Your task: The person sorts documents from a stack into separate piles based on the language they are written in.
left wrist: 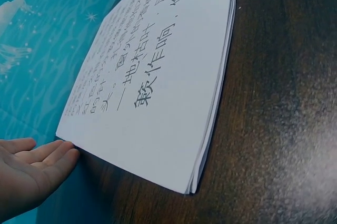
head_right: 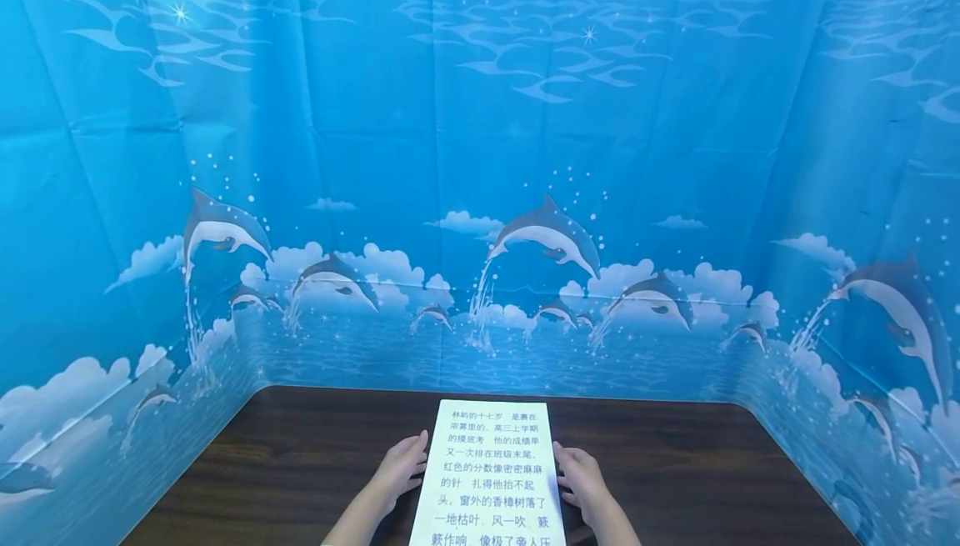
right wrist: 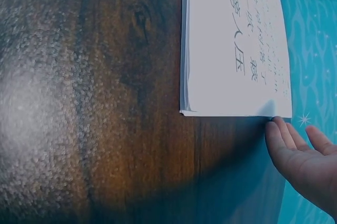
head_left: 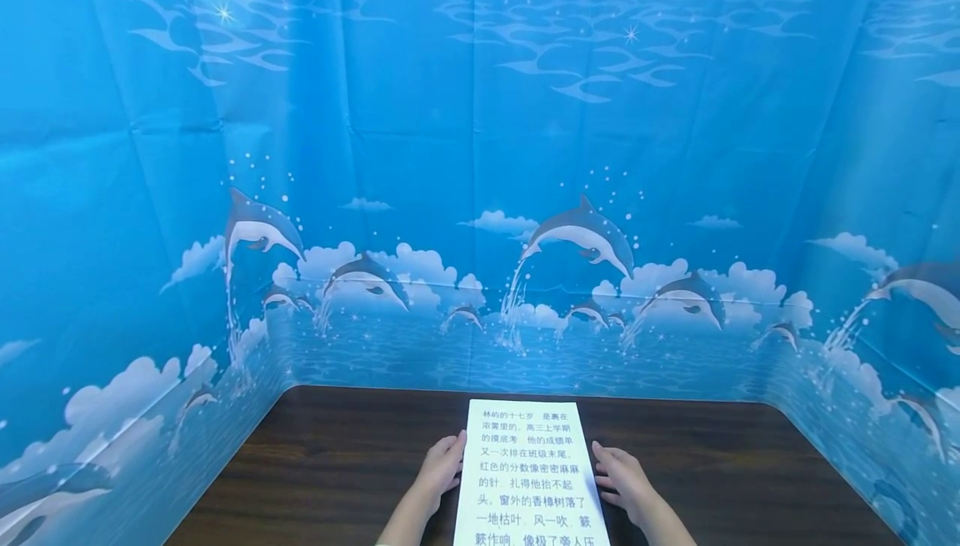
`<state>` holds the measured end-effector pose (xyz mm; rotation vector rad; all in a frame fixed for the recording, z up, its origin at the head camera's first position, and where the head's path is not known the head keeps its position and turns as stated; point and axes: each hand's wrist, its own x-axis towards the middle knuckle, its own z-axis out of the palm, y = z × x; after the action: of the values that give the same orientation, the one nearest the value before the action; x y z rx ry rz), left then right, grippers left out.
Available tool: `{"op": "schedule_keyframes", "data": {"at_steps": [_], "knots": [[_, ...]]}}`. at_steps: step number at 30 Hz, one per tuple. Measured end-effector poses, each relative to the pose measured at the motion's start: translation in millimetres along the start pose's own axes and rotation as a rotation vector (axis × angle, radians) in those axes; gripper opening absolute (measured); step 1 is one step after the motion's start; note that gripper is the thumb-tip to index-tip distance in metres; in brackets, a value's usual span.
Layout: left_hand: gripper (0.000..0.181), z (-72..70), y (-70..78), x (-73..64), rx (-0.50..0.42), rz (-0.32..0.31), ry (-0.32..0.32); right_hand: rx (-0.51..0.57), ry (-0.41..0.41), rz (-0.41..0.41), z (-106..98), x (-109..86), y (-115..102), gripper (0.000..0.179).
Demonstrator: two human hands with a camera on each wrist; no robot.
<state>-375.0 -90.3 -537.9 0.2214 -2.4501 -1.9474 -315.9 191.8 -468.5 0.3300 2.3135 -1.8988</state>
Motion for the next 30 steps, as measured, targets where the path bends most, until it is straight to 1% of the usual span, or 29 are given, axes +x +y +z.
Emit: {"op": "schedule_keyframes", "data": {"at_steps": [5,9,11,16,21,26,28,30], "knots": [[0.085,2.1,-1.8,1.7,-0.002,0.01,-0.009,-0.017,0.015,-0.011,1.3,0.0,0.3,0.078],[0.083,4.1,-6.1,6.4,-0.009,0.041,-0.022,-0.025,0.021,-0.019,1.5,-0.8,-1.3,0.079],[0.081,5.5,-8.6,8.3,-0.006,0.056,-0.018,-0.029,0.018,-0.024,1.4,-1.5,-2.2,0.081],[0.077,8.9,-9.9,9.7,0.006,0.07,0.018,-0.023,0.018,-0.028,1.6,-3.0,-3.1,0.082],[0.082,11.2,-8.4,11.2,0.018,0.083,0.047,-0.016,0.032,-0.042,2.2,-3.9,-4.2,0.084],[0.081,13.7,-11.1,14.5,0.027,0.078,0.109,-0.009,0.058,-0.043,2.8,-4.4,-6.5,0.081],[0.079,14.1,-10.4,13.4,0.01,0.077,0.135,0.002,0.069,-0.045,2.6,-5.5,-7.3,0.08],[0.075,13.1,-6.9,9.6,-0.001,0.081,0.145,0.024,0.082,-0.047,2.2,-6.6,-7.5,0.078]]}}
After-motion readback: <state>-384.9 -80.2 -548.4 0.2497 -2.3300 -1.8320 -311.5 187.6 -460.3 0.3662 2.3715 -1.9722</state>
